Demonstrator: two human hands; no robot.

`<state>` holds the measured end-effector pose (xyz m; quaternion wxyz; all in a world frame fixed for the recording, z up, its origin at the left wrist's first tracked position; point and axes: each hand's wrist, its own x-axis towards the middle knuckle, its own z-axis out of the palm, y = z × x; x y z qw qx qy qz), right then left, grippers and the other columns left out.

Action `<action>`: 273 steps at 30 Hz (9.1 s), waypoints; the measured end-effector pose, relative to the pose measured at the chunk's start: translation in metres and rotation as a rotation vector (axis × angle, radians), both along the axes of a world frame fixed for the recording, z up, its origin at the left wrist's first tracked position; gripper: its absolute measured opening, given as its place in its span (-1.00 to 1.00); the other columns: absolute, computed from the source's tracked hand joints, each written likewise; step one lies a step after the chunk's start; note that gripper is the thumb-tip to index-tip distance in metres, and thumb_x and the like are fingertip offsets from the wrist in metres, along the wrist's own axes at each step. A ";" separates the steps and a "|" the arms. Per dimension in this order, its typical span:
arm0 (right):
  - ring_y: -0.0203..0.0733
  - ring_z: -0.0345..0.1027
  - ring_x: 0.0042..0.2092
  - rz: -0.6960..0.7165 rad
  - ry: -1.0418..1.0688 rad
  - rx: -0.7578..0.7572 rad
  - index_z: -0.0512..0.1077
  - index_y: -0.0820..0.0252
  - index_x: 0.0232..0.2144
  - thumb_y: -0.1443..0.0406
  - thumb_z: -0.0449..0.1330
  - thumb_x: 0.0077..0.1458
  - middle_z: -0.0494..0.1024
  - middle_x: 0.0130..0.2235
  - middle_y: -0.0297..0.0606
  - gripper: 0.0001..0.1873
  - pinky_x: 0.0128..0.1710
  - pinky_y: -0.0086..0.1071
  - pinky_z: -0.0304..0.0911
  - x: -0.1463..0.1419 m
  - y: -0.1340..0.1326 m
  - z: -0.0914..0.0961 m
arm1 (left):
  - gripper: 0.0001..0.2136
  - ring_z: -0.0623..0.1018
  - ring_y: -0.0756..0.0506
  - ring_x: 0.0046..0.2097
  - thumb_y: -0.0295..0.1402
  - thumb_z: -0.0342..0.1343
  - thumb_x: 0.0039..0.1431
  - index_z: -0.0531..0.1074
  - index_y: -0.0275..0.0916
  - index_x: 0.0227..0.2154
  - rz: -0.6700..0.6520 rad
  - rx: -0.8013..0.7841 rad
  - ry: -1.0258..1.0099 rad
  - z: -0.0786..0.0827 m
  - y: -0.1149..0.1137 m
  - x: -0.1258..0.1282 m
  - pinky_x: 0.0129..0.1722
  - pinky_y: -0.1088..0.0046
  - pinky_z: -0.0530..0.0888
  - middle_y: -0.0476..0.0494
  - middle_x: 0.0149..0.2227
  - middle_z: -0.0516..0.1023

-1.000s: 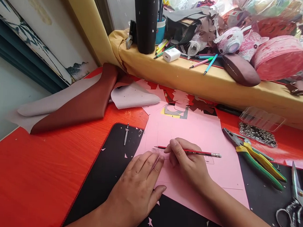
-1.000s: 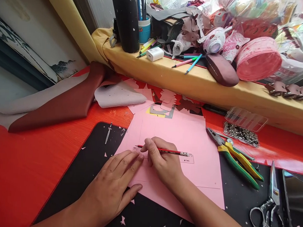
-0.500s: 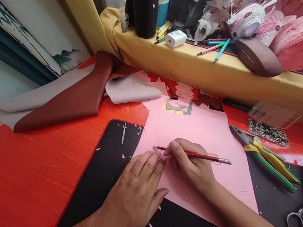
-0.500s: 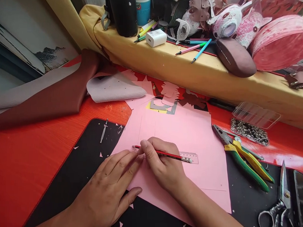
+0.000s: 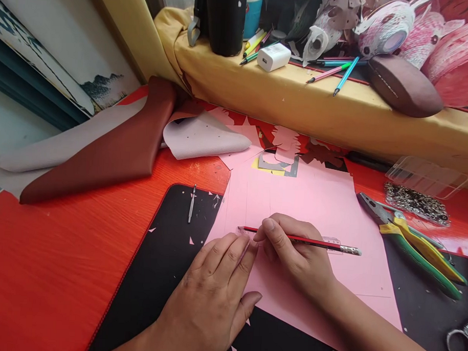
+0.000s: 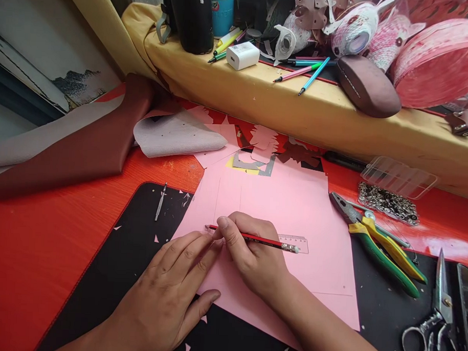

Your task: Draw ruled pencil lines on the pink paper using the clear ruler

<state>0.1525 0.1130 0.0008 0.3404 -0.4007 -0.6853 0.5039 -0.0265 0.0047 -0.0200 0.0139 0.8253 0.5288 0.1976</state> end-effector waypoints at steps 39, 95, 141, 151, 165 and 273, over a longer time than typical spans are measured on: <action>-0.30 0.38 -0.52 0.010 0.026 0.021 0.61 0.15 -0.41 0.19 0.16 0.55 0.45 -0.58 -0.40 -0.55 -0.44 -0.41 0.30 0.001 -0.001 -0.001 | -0.52 0.43 -0.27 0.35 -0.17 -0.05 0.65 0.41 -0.39 0.39 -0.004 -0.009 0.004 0.000 0.000 -0.001 0.38 0.15 0.26 -0.28 0.34 0.54; -0.25 0.31 -0.57 -0.076 -0.061 -0.036 0.55 0.15 -0.41 -0.11 0.12 0.52 0.39 -0.61 -0.40 -0.40 -0.47 -0.32 0.21 0.064 -0.002 -0.003 | -0.55 0.47 -0.32 0.30 -0.24 -0.07 0.61 0.37 -0.36 0.38 0.030 0.018 0.097 -0.002 -0.004 0.006 0.36 0.09 0.32 -0.35 0.28 0.55; -0.28 0.27 -0.61 -0.117 0.031 -0.119 0.56 0.15 -0.42 -0.10 0.18 0.49 0.36 -0.63 -0.41 -0.43 -0.59 -0.37 0.18 0.068 -0.002 -0.007 | -0.56 0.40 -0.35 0.30 -0.30 -0.06 0.60 0.33 -0.42 0.37 -0.026 0.016 0.137 0.000 0.000 0.003 0.34 0.09 0.24 -0.40 0.27 0.50; -0.30 0.27 -0.61 -0.099 0.029 -0.085 0.55 0.15 -0.42 -0.04 0.17 0.53 0.36 -0.63 -0.42 -0.46 -0.57 -0.38 0.17 0.069 -0.002 -0.009 | -0.55 0.40 -0.34 0.30 -0.30 -0.03 0.58 0.32 -0.41 0.38 -0.030 0.010 0.124 0.000 0.000 0.003 0.36 0.11 0.22 -0.39 0.27 0.49; -0.30 0.25 -0.60 -0.119 0.056 -0.079 0.56 0.15 -0.41 -0.02 0.16 0.54 0.33 -0.62 -0.43 -0.47 -0.56 -0.38 0.19 0.069 -0.002 -0.010 | -0.54 0.39 -0.32 0.32 -0.26 -0.07 0.61 0.31 -0.35 0.41 -0.009 0.010 0.110 -0.004 -0.001 0.002 0.38 0.12 0.19 -0.33 0.29 0.48; -0.23 0.22 -0.55 -0.177 0.027 0.146 0.61 0.14 -0.38 -0.07 0.16 0.52 0.35 -0.64 -0.45 -0.45 -0.30 -0.25 0.29 0.067 -0.008 -0.013 | -0.61 0.53 -0.32 0.26 -0.27 -0.05 0.62 0.48 -0.30 0.30 -0.016 0.087 0.084 -0.001 -0.004 0.004 0.29 0.05 0.38 -0.31 0.26 0.60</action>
